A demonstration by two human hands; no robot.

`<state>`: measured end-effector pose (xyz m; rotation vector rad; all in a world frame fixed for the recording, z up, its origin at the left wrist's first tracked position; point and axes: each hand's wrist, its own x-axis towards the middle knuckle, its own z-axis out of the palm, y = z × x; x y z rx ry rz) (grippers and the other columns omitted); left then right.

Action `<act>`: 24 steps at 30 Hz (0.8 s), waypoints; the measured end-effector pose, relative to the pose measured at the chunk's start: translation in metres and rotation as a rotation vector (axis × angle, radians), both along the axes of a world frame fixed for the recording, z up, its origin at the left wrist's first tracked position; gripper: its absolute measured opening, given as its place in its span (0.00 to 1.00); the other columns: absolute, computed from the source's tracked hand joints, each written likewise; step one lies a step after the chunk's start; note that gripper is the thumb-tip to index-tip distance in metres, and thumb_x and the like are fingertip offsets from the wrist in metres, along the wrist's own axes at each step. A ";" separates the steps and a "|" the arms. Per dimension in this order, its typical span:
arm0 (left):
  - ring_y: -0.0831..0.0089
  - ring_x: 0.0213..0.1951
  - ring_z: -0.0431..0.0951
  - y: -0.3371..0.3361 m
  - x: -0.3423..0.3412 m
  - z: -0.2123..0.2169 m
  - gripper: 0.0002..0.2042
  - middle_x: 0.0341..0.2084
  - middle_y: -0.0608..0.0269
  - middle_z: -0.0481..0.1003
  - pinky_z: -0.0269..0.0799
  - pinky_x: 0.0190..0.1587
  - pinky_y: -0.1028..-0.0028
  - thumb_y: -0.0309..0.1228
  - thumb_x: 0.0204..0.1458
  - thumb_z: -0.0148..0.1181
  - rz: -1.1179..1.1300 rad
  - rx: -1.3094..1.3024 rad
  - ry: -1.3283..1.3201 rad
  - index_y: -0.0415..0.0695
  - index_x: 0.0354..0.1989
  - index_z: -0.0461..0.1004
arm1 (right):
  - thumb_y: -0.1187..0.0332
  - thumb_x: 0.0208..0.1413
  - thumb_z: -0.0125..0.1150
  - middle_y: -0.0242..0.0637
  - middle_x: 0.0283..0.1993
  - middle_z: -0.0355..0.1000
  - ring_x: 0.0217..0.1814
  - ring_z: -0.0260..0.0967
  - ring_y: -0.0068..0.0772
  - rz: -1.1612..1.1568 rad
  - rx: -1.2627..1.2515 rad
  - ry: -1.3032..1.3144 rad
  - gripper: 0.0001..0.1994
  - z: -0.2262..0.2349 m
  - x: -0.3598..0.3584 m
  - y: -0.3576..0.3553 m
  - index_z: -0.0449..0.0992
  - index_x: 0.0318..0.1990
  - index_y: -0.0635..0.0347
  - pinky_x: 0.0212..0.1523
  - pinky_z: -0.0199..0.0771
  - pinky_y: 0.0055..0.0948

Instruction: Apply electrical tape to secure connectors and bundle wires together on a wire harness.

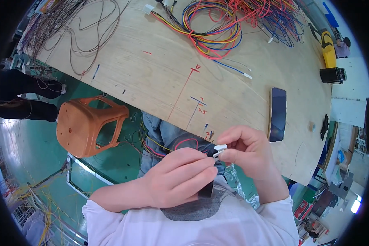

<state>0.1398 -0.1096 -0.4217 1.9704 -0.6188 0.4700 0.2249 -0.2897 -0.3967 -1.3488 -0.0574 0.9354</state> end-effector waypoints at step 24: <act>0.71 0.31 0.70 -0.010 -0.007 -0.023 0.15 0.35 0.58 0.74 0.66 0.34 0.73 0.32 0.38 0.61 0.186 0.261 -0.241 0.41 0.35 0.71 | 0.78 0.45 0.58 0.33 0.27 0.69 0.24 0.65 0.16 -0.161 0.057 0.185 0.07 -0.018 -0.002 0.014 0.70 0.33 0.65 0.24 0.66 0.15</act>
